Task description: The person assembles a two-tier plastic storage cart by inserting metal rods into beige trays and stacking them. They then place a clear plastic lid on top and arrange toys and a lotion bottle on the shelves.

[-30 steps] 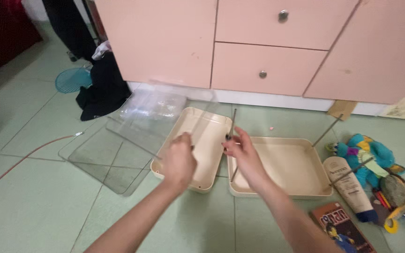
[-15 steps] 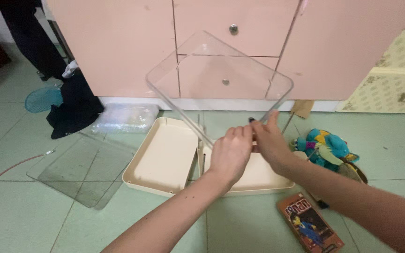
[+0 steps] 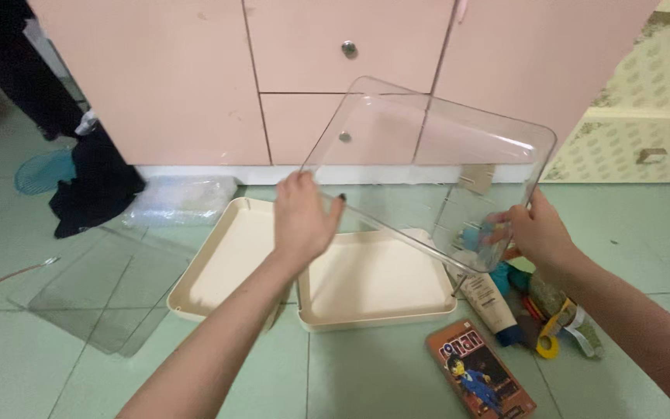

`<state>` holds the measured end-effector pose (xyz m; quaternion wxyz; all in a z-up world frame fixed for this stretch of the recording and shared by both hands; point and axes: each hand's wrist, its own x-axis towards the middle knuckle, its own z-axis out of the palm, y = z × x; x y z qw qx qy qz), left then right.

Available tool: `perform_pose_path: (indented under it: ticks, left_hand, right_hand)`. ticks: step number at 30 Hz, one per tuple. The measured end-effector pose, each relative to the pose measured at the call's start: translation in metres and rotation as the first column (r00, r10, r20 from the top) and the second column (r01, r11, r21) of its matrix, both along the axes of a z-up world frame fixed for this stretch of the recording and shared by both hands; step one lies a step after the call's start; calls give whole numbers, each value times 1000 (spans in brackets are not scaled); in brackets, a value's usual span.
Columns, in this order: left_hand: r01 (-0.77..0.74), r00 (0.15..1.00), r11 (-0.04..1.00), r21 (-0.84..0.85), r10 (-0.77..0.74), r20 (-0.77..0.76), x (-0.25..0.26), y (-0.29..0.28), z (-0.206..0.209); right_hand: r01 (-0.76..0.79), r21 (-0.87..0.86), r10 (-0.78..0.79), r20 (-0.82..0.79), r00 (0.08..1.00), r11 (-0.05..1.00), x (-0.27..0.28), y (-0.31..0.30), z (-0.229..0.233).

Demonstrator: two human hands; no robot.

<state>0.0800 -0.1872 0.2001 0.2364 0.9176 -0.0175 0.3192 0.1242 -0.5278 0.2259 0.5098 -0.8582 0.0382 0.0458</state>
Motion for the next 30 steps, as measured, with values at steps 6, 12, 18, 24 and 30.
perform_pose_path:
  ticks: [6, 12, 18, 24, 30]
  left_hand:
    - [-109, 905, 949, -295, -28, -425, 37, 24, -56]
    - [-186, 858, 894, -408, -55, -511, 60, 57, -96]
    - [-265, 735, 878, -399, -84, -672, 48, 70, -88]
    - [-290, 649, 885, -364, -98, -754, 45, 69, -86]
    - [-295, 613, 869, -398, -147, -777, 56, 71, -119]
  right_hand:
    - [-44, -63, 51, 113, 992, 997, 32, -18, -17]
    - [-96, 17, 95, 43, 995, 995, 66, -19, -46]
    - [-34, -209, 56, 101, 993, 977, 94, 7, -77]
    - [-33, -107, 59, 254, 965, 994, 115, 20, -106]
    - [34, -105, -12, 200, 980, 994, 117, 18, -128]
